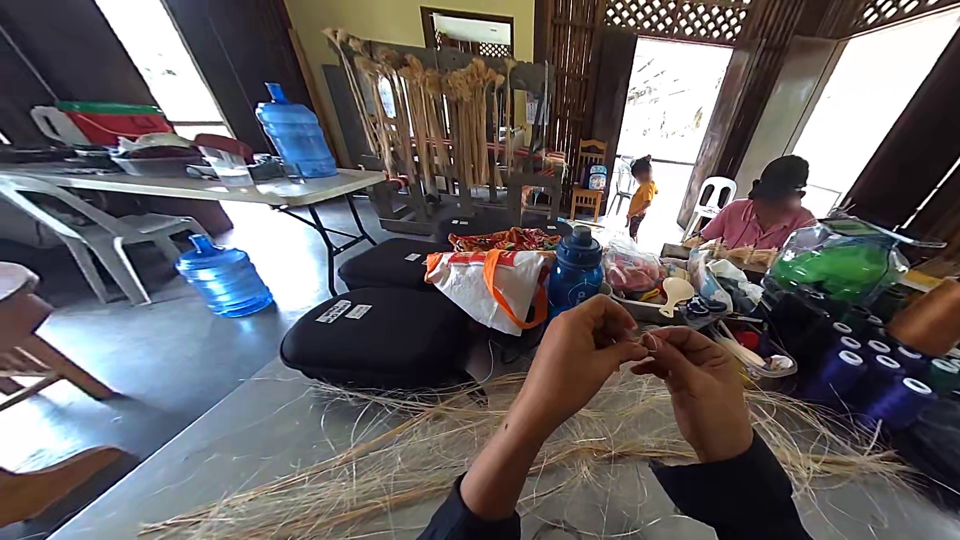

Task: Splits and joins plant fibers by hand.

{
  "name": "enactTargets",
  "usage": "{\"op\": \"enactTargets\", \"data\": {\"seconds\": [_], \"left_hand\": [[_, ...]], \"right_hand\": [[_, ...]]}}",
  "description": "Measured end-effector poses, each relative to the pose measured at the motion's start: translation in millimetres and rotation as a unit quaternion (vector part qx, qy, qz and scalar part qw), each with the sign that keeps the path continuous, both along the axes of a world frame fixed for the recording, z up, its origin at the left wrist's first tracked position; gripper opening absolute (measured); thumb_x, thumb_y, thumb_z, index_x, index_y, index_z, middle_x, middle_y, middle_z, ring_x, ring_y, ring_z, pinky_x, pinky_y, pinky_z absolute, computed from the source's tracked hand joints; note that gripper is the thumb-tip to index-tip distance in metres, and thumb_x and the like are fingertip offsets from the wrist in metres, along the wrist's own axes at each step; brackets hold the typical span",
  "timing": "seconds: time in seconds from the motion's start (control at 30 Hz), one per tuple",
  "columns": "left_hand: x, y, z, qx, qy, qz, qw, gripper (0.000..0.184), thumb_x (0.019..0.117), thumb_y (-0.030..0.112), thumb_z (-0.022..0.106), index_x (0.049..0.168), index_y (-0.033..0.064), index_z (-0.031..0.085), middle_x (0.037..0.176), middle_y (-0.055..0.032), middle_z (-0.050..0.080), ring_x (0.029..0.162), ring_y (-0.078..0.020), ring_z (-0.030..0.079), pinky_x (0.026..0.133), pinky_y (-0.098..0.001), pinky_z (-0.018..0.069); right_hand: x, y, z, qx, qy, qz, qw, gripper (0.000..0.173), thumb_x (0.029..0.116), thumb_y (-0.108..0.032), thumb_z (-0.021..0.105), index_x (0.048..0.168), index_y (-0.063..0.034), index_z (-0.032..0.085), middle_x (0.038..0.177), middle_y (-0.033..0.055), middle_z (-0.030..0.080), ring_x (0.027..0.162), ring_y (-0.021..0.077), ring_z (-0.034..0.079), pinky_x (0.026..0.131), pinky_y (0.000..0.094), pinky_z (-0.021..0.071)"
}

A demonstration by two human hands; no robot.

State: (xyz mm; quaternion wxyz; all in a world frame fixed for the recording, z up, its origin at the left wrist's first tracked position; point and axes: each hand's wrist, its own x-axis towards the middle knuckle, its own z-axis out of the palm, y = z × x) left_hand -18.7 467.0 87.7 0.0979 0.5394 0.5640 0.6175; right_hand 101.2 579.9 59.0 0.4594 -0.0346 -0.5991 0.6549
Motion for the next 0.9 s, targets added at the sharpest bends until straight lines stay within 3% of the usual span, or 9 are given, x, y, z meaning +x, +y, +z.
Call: {"op": "enactTargets", "data": {"seconds": [0.1, 0.43, 0.6, 0.7, 0.9], "left_hand": [[-0.8, 0.9, -0.9, 0.011, -0.007, -0.001, 1.0, 0.016, 0.0895, 0.003, 0.075, 0.104, 0.0032, 0.07, 0.078, 0.004, 0.067, 0.066, 0.0006, 0.061, 0.063, -0.0141, 0.0523], [-4.1, 6.2, -6.4, 0.028, 0.033, 0.034, 0.998, 0.004, 0.0916, 0.008, 0.074, 0.091, 0.0073, 0.077, 0.085, 0.003, 0.069, 0.07, 0.0019, 0.061, 0.065, -0.0131, 0.0519], [-1.7, 5.5, -4.2, -0.018, 0.022, 0.064, 0.998, 0.003, 0.0936, 0.009, 0.073, 0.092, 0.0063, 0.074, 0.078, 0.0043, 0.067, 0.063, 0.0022, 0.057, 0.06, -0.0133, 0.0478], [2.0, 4.4, -1.1, -0.056, -0.002, 0.063, 0.996, 0.004, 0.0946, 0.008, 0.071, 0.091, 0.0052, 0.072, 0.075, 0.004, 0.066, 0.062, 0.0024, 0.056, 0.059, -0.0134, 0.0474], [8.6, 8.8, -4.2, -0.067, 0.002, 0.057, 0.996, 0.006, 0.0944, 0.008, 0.072, 0.089, 0.0056, 0.072, 0.075, 0.0046, 0.067, 0.063, 0.0036, 0.057, 0.061, -0.0129, 0.048]], "right_hand": [[1.1, -0.8, 0.7, 0.011, -0.013, -0.006, 1.0, 0.013, 0.0922, 0.005, 0.064, 0.091, -0.0029, 0.074, 0.082, 0.0031, 0.076, 0.074, 0.0109, 0.074, 0.071, 0.0269, 0.0638], [2.5, -0.3, 2.2, 0.016, -0.046, -0.009, 0.999, 0.016, 0.0911, 0.008, 0.061, 0.09, -0.0015, 0.074, 0.079, 0.0034, 0.075, 0.073, 0.011, 0.074, 0.073, 0.0265, 0.0639], [15.0, 14.6, 10.6, 0.145, -0.127, -0.046, 0.98, 0.013, 0.0925, -0.002, 0.063, 0.1, -0.0026, 0.073, 0.09, -0.0003, 0.075, 0.083, 0.0064, 0.072, 0.078, 0.0227, 0.0614], [19.5, 21.6, 12.9, 0.166, -0.099, -0.075, 0.978, 0.013, 0.0929, -0.003, 0.062, 0.1, -0.003, 0.074, 0.092, 0.0001, 0.076, 0.085, 0.0072, 0.073, 0.08, 0.0231, 0.0619], [10.4, 12.4, 4.3, 0.257, -0.054, -0.13, 0.956, 0.012, 0.0869, -0.007, 0.073, 0.098, -0.0018, 0.074, 0.091, 0.0001, 0.076, 0.084, 0.0031, 0.072, 0.08, 0.0186, 0.0612]]}}
